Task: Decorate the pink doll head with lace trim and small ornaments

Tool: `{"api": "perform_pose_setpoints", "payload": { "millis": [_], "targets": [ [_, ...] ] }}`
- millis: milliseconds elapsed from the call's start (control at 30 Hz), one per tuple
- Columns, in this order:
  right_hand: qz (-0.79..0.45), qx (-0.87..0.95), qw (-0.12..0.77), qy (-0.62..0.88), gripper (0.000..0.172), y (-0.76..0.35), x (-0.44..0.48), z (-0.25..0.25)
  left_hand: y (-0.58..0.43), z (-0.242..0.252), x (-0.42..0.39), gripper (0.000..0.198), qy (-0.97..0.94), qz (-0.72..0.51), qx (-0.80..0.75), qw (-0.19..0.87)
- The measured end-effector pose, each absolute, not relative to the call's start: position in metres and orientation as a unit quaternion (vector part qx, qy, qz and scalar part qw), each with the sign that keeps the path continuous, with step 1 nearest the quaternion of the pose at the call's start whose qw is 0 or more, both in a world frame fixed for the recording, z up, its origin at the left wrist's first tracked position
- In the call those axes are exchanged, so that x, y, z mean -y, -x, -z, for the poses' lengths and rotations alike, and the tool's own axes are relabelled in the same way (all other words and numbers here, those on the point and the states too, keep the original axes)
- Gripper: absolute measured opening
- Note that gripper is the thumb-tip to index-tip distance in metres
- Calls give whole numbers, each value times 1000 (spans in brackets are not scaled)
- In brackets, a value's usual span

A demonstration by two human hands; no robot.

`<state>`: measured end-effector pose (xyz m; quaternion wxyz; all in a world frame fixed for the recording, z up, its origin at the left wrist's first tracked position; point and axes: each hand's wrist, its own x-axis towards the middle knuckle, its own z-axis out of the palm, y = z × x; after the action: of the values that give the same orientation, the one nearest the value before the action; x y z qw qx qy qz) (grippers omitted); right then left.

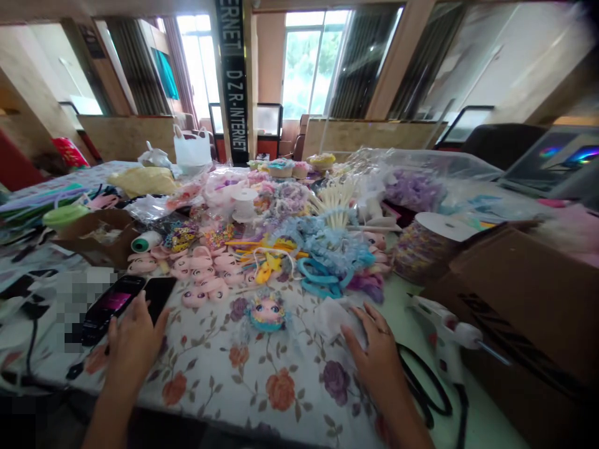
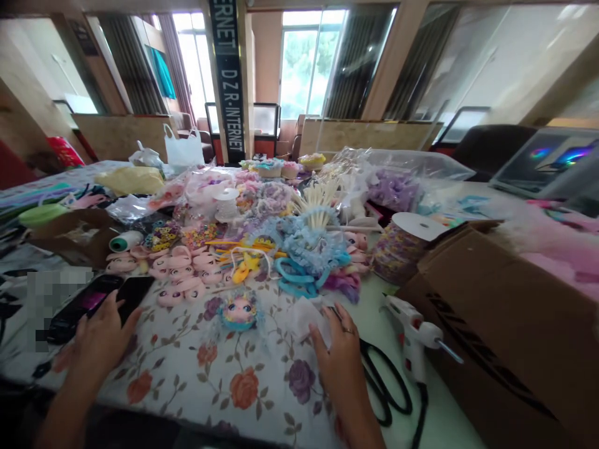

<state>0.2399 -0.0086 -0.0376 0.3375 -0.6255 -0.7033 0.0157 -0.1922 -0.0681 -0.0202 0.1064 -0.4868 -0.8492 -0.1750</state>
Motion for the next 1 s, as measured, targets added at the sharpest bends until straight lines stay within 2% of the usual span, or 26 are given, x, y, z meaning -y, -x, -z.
{"api": "perform_pose_setpoints", "payload": {
  "millis": [133,300,700,1000],
  "targets": [
    [-6,689,378,618,45,-234,10,39,201,21,82,87,453,177,861,148],
    [-16,672,401,622,43,-231,10,36,201,26,103,99,416,131,894,100],
    [-7,668,421,613,37,-232,10,45,210,33,97,94,405,176,892,97],
    [-4,679,403,614,37,-230,10,49,222,23,97,82,446,187,875,32]
  ]
}}
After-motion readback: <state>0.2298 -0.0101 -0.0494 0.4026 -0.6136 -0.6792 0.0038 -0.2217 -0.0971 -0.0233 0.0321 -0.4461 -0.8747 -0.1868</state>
